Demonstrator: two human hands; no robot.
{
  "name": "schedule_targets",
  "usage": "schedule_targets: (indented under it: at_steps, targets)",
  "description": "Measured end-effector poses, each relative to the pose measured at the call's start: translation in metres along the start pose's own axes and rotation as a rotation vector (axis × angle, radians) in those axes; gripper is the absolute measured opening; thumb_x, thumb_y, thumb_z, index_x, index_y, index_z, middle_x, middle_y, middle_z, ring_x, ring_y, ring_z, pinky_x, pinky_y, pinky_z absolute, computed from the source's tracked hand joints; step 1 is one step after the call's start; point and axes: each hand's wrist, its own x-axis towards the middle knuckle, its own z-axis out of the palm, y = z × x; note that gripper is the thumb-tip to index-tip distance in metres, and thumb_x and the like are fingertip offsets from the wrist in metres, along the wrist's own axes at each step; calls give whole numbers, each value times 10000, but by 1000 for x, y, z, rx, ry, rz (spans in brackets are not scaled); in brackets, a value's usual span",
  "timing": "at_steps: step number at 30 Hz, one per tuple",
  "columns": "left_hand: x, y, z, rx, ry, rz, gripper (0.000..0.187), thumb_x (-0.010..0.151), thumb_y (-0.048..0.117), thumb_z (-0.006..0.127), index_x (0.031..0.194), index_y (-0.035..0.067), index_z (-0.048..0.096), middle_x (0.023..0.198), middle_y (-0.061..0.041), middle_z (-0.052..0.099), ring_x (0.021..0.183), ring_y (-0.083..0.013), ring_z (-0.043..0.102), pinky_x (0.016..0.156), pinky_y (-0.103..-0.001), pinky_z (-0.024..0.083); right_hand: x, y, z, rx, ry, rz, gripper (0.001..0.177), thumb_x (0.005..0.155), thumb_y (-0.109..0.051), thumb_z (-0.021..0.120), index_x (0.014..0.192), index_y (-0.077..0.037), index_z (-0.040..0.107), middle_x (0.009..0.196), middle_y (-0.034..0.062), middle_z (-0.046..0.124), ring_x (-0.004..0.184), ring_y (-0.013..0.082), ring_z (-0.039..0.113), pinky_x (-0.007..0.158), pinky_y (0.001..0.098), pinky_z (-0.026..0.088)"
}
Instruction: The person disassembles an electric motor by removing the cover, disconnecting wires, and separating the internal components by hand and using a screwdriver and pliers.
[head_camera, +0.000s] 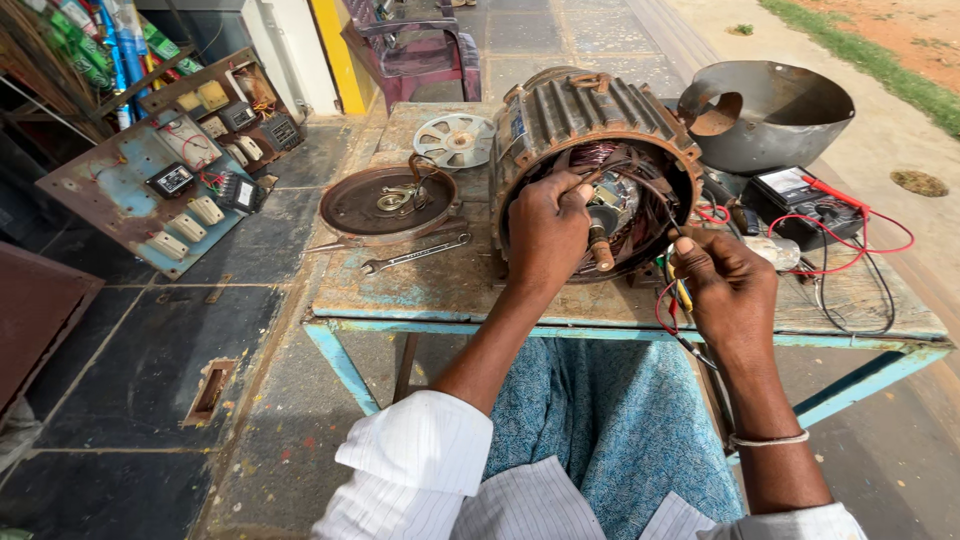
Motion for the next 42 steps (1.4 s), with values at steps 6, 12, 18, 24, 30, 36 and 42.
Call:
schedule_targets:
  at_steps: [6, 12, 18, 24, 30, 36, 42]
  targets:
    - [-11, -4, -9, -141, -165, -333, 253, 919, 237, 670, 1076, 42, 704, 703, -47, 686, 566, -145, 655, 514, -374, 531, -6, -1, -3, -130, 9, -146, 302, 1001, -125, 725, 1261, 25, 692, 1002, 63, 737, 879, 75, 656, 760, 224, 527]
    - [-13, -51, -51, -33, 45, -133, 257, 992, 238, 648, 918, 18, 759, 695, -28, 663, 610, -118, 586, 569, -314, 469, -18, 9, -7, -66, 36, 22, 498, 968, -110, 709, 1417, 31, 545, 997, 99, 703, 808, 126, 640, 680, 269, 510]
    - [30, -100, -117, 73, 268, -85, 163, 980, 146, 644, 964, 19, 745, 756, -42, 701, 673, -142, 621, 652, -331, 516, -27, 12, -2, -103, 69, 67, 465, 988, -105, 700, 1410, 30, 557, 1012, 107, 699, 866, 147, 637, 744, 280, 515]
    - [83, -159, -141, 657, 129, 203, 673, 691, 122, 827, 1298, -65, 604, 1176, -234, 633, 1050, -429, 612, 885, -514, 492, -35, 14, 9, -142, 30, 9, 405, 973, -119, 692, 1347, -2, 591, 994, 75, 703, 883, 118, 663, 746, 261, 539]
    - [89, -161, -149, 549, -139, -156, 574, 826, 330, 807, 1302, 44, 661, 1142, -159, 701, 1084, -342, 683, 956, -452, 507, -54, 22, 36, -236, -51, 63, 210, 1008, -154, 731, 993, 48, 676, 836, 77, 721, 751, 112, 634, 677, 277, 517]
    - [52, -148, -173, 965, -577, -120, 631, 796, 523, 862, 1213, 70, 721, 1144, -188, 694, 1147, -356, 611, 1006, -560, 406, -75, 4, 62, -285, -106, 114, 185, 948, -160, 715, 1056, -9, 719, 781, 36, 736, 681, 80, 628, 624, 253, 504]
    - [33, -160, -183, 1110, -358, 233, 447, 669, 139, 803, 1068, -21, 684, 1017, -205, 698, 1020, -366, 640, 886, -515, 477, -86, -4, 78, -267, -184, 131, 199, 932, -182, 727, 1047, -20, 742, 698, 26, 698, 636, 68, 584, 595, 254, 497]
